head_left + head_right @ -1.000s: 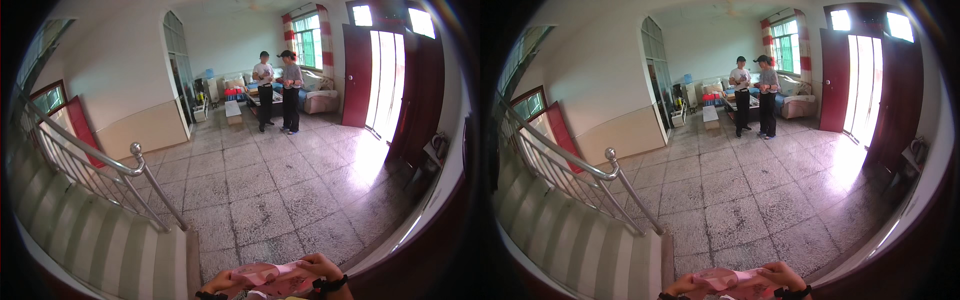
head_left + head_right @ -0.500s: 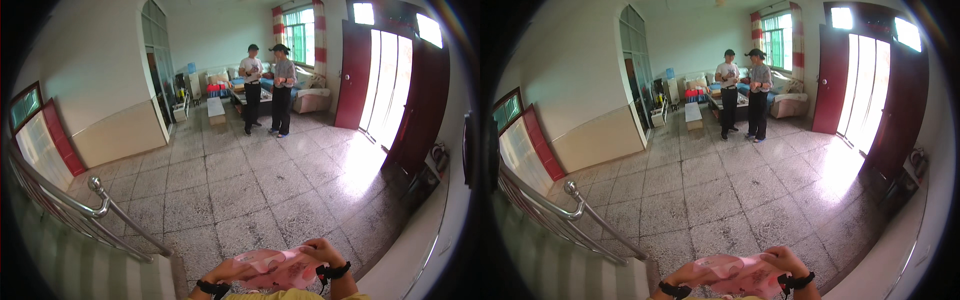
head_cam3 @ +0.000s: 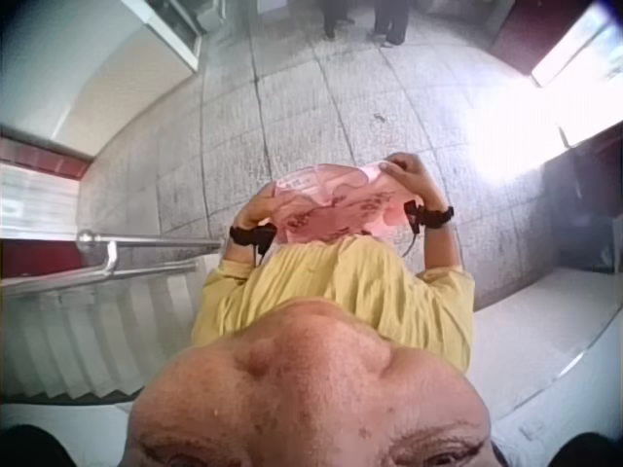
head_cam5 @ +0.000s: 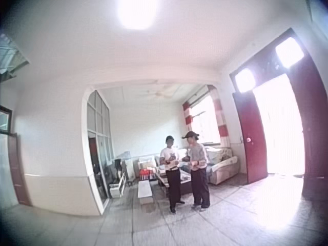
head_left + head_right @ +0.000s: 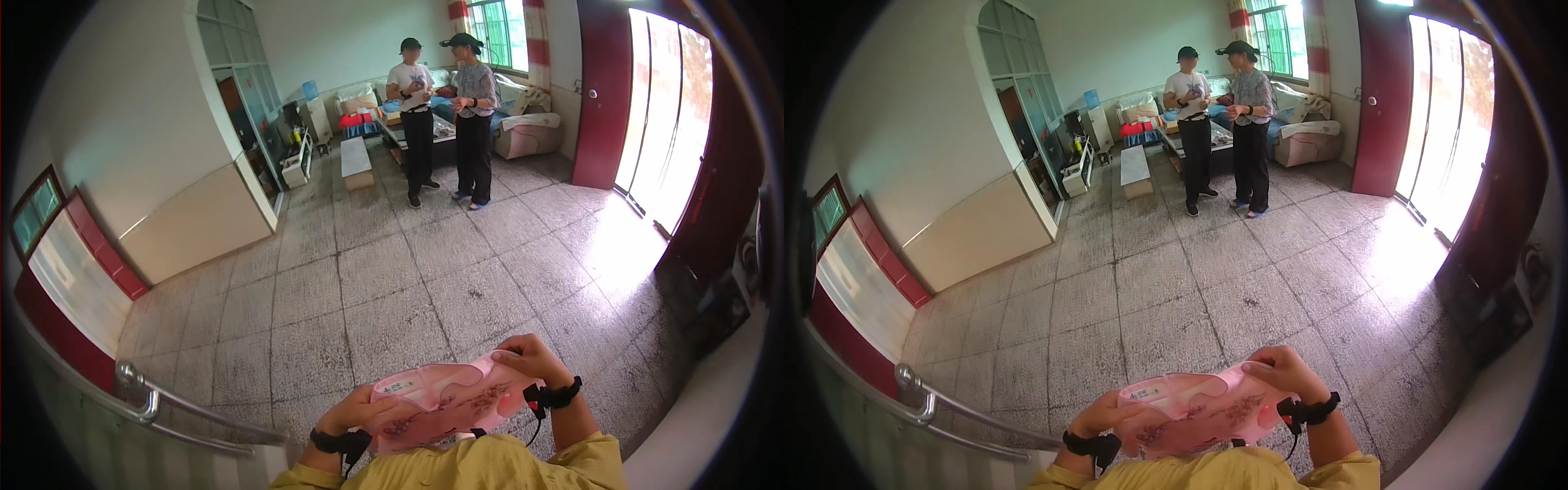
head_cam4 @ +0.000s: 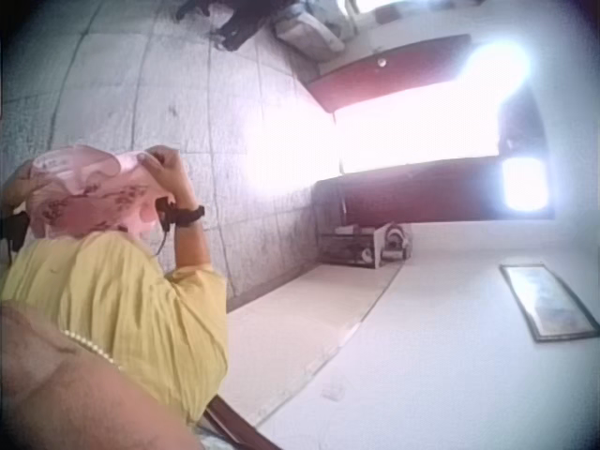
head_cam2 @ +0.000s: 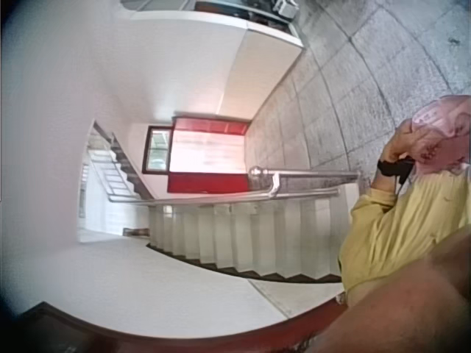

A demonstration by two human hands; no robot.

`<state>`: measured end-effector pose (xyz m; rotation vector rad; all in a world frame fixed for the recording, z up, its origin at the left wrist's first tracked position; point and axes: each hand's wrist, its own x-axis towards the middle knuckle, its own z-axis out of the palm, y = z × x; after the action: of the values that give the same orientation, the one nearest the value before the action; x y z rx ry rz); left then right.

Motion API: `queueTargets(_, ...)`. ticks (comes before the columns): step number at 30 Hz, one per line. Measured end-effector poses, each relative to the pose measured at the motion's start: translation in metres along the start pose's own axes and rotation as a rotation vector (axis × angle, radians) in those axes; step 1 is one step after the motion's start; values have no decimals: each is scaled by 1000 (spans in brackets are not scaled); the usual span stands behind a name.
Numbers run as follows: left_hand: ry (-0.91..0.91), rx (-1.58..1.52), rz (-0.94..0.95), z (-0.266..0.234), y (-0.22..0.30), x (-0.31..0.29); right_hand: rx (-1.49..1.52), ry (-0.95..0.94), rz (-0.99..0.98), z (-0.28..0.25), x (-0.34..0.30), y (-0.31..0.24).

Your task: Pick up a pink shirt from a chair, take it to show others in the hallway, and then place it on a bed with other folded laundry.

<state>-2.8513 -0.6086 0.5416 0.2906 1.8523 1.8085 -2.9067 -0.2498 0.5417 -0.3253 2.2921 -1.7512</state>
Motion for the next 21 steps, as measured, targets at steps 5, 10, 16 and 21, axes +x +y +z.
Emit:
queueTargets(5,43,69,-53,-58,34,136,-69,-91,-48,-81,152,-3)
queueTargets(10,85,94,-92,-139,76,263,-35,-116,-18,-127,307,7)
queueTargets(16,88,36,-16,-268,118,426,-65,-92,-61,-166,514,11)
queueTargets(21,115,139,-47,-391,156,538,10,-35,-1,-172,669,-6)
